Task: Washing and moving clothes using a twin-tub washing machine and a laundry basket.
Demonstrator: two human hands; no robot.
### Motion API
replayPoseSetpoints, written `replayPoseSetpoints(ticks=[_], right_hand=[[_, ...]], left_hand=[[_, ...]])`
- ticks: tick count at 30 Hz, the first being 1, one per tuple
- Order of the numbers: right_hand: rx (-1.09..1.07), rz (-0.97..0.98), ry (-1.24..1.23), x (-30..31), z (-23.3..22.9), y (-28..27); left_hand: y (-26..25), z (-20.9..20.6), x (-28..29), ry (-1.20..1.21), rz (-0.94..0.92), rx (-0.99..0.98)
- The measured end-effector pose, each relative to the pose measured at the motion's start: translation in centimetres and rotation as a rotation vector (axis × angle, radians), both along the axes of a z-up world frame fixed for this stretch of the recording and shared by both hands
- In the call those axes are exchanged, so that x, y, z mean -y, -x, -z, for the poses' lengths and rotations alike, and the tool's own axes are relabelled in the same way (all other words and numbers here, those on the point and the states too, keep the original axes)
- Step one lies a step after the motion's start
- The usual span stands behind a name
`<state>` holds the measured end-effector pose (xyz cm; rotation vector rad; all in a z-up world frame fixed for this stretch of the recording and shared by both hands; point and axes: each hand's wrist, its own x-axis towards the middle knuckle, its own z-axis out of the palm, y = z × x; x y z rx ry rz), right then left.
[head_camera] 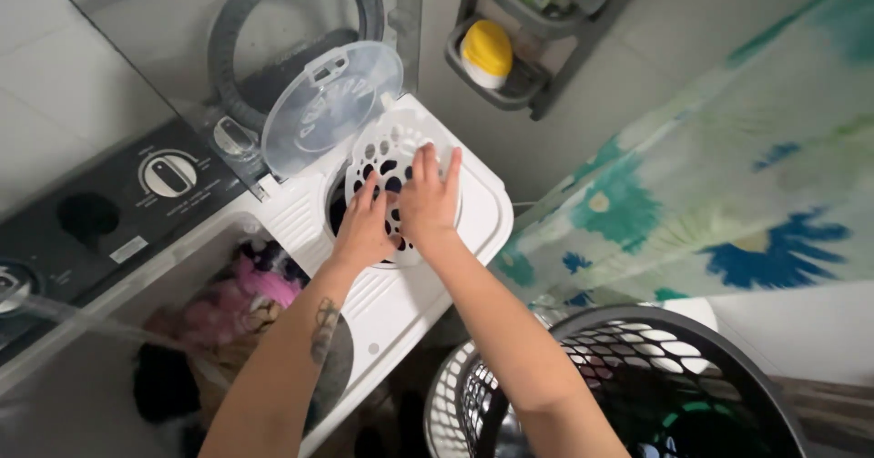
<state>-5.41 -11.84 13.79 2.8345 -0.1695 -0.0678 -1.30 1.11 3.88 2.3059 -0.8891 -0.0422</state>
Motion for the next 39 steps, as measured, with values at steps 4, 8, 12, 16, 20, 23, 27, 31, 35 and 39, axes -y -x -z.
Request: replayPoseSetpoints(ticks=[4, 8, 12, 16, 20, 23, 27, 31, 35, 39], right_hand=[[0.017, 0.058, -0.003, 0.9, -4.1, 3.9], [-0.09, 0.173, -0.235, 2.1, -6.3, 8.5], [0.143, 0.142, -0.54, 3.3, -6.2, 14.3], [0.269, 0.17, -0.616, 3.8, -6.6, 20.2], [0.4, 0.21, -0.615, 4.7, -6.1, 25.6], [0.437, 0.202, -0.613, 5.8, -6.5, 29.4], [0.428, 0.19, -0.612, 7.7, -7.9, 34.0], [0.436, 0.088, -0.61, 11.2, -7.0, 38.5], [0.432, -0.001, -0.676, 15.0, -6.8, 43.6], [0.411, -0.078, -0.728, 18.6, -6.1, 49.0]], left_hand=[[3.8, -3.2, 0.3, 0.035, 0.007, -0.009], [7.8, -5.3, -0.4, 0.059, 0.019, 0.099], [12.3, -10.2, -2.1, 0.105, 0.1, 0.282], [17.1, -14.3, -2.2, 0.092, 0.173, 0.295], [21.7, -16.7, -1.6, 0.058, 0.252, 0.277], [25.3, -18.1, -0.8, 0.051, 0.274, 0.263], [29.9, -19.0, 0.6, 0.059, 0.262, 0.236], [34.4, -18.4, 3.1, 0.098, 0.2, 0.259], [39.7, -17.5, 6.4, 0.201, 0.022, 0.29], [45.0, -16.8, 9.4, 0.341, -0.151, 0.257]])
